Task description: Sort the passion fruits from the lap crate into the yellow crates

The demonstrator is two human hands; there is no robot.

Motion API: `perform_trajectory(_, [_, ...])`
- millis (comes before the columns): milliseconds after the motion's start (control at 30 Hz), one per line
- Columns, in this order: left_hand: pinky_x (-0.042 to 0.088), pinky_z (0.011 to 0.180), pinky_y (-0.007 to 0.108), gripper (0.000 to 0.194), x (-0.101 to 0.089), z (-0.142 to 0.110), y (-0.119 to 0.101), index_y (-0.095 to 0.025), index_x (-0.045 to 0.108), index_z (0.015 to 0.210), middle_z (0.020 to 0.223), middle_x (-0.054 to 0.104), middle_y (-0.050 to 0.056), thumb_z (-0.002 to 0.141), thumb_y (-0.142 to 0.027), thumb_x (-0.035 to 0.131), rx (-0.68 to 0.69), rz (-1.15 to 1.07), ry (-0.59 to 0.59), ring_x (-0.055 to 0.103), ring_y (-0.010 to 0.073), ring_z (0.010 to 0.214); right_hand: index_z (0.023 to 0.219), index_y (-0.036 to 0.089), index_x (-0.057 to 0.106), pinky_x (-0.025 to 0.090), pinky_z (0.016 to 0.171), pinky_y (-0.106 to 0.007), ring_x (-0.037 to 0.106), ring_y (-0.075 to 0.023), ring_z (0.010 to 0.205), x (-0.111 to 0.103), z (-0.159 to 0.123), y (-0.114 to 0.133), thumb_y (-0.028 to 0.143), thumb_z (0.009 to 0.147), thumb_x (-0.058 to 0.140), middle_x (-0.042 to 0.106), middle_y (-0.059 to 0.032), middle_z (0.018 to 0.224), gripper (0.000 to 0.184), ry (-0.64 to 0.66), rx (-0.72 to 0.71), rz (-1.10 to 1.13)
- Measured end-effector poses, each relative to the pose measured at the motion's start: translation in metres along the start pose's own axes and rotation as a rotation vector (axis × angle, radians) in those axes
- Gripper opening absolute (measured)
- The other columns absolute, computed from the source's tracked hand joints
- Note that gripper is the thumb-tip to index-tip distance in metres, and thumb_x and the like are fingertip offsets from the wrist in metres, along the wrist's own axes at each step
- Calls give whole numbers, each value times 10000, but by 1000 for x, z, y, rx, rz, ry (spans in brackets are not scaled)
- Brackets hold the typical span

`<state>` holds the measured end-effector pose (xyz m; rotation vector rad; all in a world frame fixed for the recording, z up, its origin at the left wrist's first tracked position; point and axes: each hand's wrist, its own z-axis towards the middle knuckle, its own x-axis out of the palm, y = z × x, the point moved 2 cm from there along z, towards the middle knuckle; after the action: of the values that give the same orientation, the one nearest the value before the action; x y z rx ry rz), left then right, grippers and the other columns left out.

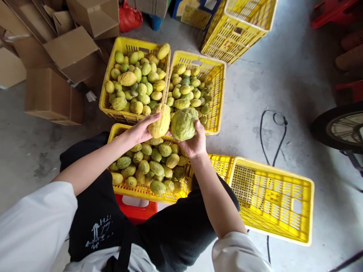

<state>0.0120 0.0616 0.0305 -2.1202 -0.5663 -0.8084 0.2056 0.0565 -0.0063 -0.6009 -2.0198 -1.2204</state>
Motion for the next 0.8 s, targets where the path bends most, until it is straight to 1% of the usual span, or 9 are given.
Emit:
perform_trajectory(67, [717, 1206, 515, 562, -3, 1, 2, -217, 637, 1685, 1370, 890, 133, 1145, -335, 737, -13, 33, -6, 878, 329, 1340, 1415, 361, 801, 698, 1270, -680, 724, -395, 1621, 1, -1, -1, 631, 916, 992, 896, -43, 1453, 599, -18, 12, -13])
perform_trajectory(200, [698, 1241, 545, 618, 0, 0, 0, -218, 601, 1720, 1414, 885, 146, 1126, -316, 740, -25, 55, -13, 876, 328, 1345, 1411, 356, 799, 689, 1272, -705, 707, -399, 1636, 5, -1, 0, 631, 943, 959, 890, -49, 1471, 565, -78, 37, -32])
perform_trajectory(333, [701, 1238, 508, 526, 8, -2, -5, -213, 634, 1677, 1347, 898, 117, 1168, -327, 570, 26, -33, -59, 868, 324, 1366, 1428, 354, 795, 653, 1302, -737, 686, -406, 1662, 12, -4, 6, 668, 941, 935, 887, -62, 1468, 596, -98, 27, -28])
perform_trajectory(400, [710, 1220, 498, 514, 8, -3, -8, -218, 652, 1654, 1316, 901, 103, 1182, -349, 497, 43, -89, -67, 870, 327, 1365, 1455, 337, 791, 626, 1318, -768, 677, -429, 1669, 15, -6, 11, 704, 930, 914, 883, -89, 1477, 652, -76, 23, 9])
perform_trajectory(467, [713, 1210, 489, 519, 7, -2, -9, -218, 652, 1652, 1315, 900, 100, 1185, -361, 474, 46, -121, -64, 872, 325, 1363, 1483, 328, 785, 600, 1331, -798, 675, -447, 1668, 18, -7, 15, 716, 920, 900, 876, -106, 1494, 693, -45, 26, 60])
perform_trajectory(533, [711, 1212, 474, 525, 5, -1, -9, -214, 643, 1664, 1335, 897, 103, 1183, -369, 503, 47, -126, -55, 871, 319, 1367, 1502, 332, 779, 588, 1335, -814, 679, -449, 1665, 19, -7, 17, 700, 926, 894, 873, -109, 1503, 693, -23, 22, 98])
perform_trajectory(600, [707, 1222, 459, 535, 3, 0, -7, -213, 637, 1677, 1353, 896, 105, 1167, -361, 572, 48, -106, -42, 869, 314, 1378, 1507, 343, 774, 602, 1324, -808, 683, -434, 1662, 19, -5, 17, 672, 954, 889, 875, -101, 1499, 654, -27, 4, 99])
perform_trajectory(700, [705, 1239, 461, 575, 4, 0, -2, -210, 638, 1690, 1369, 903, 107, 1120, -282, 670, 63, -53, -39, 862, 316, 1397, 1494, 380, 770, 655, 1286, -766, 693, -400, 1655, 17, -3, 13, 658, 997, 889, 885, -70, 1478, 583, -53, -2, 54])
perform_trajectory(800, [703, 1256, 474, 585, 2, 1, 5, -204, 656, 1688, 1377, 910, 117, 1105, -231, 698, 55, -19, -57, 860, 323, 1407, 1490, 410, 767, 688, 1265, -724, 706, -383, 1646, 15, -1, 8, 664, 1004, 903, 895, -40, 1454, 565, -38, 42, 18])
